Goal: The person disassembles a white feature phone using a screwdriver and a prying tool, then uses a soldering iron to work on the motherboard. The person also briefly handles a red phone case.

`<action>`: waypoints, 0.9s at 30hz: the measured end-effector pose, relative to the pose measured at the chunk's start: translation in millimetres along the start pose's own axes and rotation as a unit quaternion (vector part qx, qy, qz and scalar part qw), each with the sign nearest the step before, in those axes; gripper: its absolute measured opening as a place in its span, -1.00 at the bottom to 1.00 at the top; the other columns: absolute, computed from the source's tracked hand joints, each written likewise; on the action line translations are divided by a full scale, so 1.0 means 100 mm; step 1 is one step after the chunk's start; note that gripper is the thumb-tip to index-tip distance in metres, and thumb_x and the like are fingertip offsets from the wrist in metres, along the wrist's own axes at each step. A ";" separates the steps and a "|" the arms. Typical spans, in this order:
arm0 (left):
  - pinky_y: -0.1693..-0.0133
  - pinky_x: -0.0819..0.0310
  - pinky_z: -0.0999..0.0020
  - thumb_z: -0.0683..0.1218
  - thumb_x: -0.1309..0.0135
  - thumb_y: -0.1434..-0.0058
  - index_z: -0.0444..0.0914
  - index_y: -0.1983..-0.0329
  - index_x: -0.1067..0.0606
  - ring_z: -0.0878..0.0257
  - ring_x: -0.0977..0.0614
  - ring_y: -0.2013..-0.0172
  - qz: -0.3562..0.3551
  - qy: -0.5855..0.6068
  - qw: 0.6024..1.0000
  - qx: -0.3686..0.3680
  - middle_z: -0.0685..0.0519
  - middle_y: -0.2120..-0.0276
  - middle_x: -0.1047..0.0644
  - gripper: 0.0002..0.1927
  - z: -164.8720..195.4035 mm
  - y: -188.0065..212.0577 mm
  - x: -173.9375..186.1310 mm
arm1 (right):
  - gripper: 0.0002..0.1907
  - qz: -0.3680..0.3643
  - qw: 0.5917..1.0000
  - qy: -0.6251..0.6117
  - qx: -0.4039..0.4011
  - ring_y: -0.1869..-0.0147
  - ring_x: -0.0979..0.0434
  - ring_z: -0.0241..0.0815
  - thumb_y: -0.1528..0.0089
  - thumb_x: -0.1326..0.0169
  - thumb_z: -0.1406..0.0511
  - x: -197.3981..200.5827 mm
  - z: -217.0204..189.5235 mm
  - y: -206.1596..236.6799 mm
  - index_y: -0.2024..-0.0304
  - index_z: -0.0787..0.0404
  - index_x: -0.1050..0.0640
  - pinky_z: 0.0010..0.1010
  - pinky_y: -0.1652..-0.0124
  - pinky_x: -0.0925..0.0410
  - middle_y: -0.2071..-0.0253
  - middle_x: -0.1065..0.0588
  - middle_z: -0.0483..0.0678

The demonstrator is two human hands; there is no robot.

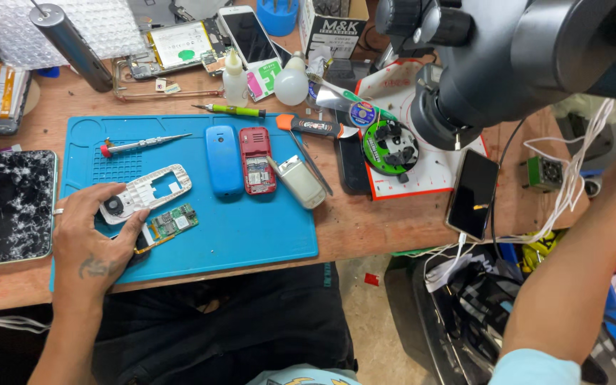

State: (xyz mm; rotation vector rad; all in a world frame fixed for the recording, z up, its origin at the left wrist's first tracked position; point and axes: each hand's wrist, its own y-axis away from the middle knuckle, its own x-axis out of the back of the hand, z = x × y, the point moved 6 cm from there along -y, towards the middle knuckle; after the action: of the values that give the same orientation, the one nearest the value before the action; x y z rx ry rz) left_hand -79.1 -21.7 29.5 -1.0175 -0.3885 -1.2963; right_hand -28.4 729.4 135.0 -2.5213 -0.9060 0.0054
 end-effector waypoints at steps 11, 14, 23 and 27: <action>-0.19 -0.40 0.09 0.03 -0.41 0.00 -0.26 -0.10 -0.58 -0.02 -0.55 -0.13 -0.011 -0.002 1.000 0.028 -0.09 -0.07 -0.59 -0.41 0.01 -0.08 -0.04 | -0.64 -0.201 0.963 -0.168 0.070 -0.38 -0.44 -0.12 -0.53 0.04 0.26 -1.53 -0.51 -0.47 -0.32 0.29 -0.41 -0.37 -0.34 -0.36 -0.31 -0.43 0.05; -0.18 -0.41 0.10 0.02 -0.40 0.01 -0.26 -0.09 -0.58 -0.01 -0.56 -0.11 -0.009 0.003 1.000 0.027 -0.09 -0.06 -0.59 -0.41 0.00 -0.11 -0.06 | -0.65 -0.203 0.964 -0.158 0.067 -0.36 -0.45 -0.13 -0.52 0.03 0.27 -1.70 -0.57 -0.53 -0.31 0.29 -0.41 -0.38 -0.32 -0.37 -0.29 -0.44 0.06; -0.16 -0.42 0.10 0.00 -0.39 0.02 -0.28 -0.07 -0.58 -0.01 -0.56 -0.09 -0.011 0.011 0.999 0.031 -0.09 -0.04 -0.59 -0.43 0.00 -0.12 -0.06 | -0.68 -0.182 0.974 -0.127 0.054 -0.29 -0.48 -0.14 -0.50 0.00 0.30 -1.86 -0.57 -0.52 -0.26 0.31 -0.43 -0.39 -0.28 -0.39 -0.23 -0.46 0.07; -0.15 -0.43 0.09 -0.01 -0.40 0.03 -0.27 -0.06 -0.59 -0.02 -0.56 -0.09 -0.008 0.004 0.999 0.032 -0.09 -0.03 -0.60 -0.44 0.01 -0.16 -0.06 | -0.69 -0.175 0.975 -0.125 0.050 -0.25 -0.49 -0.15 -0.49 -0.02 0.31 -1.95 -0.57 -0.45 -0.24 0.32 -0.44 -0.39 -0.26 -0.40 -0.21 -0.48 0.07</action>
State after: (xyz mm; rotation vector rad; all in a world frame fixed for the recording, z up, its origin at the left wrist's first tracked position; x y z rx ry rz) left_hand -94.8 -16.0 32.2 -0.9572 -0.4300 -1.2953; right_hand -199.7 618.6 176.4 -2.2680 -1.4046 0.2566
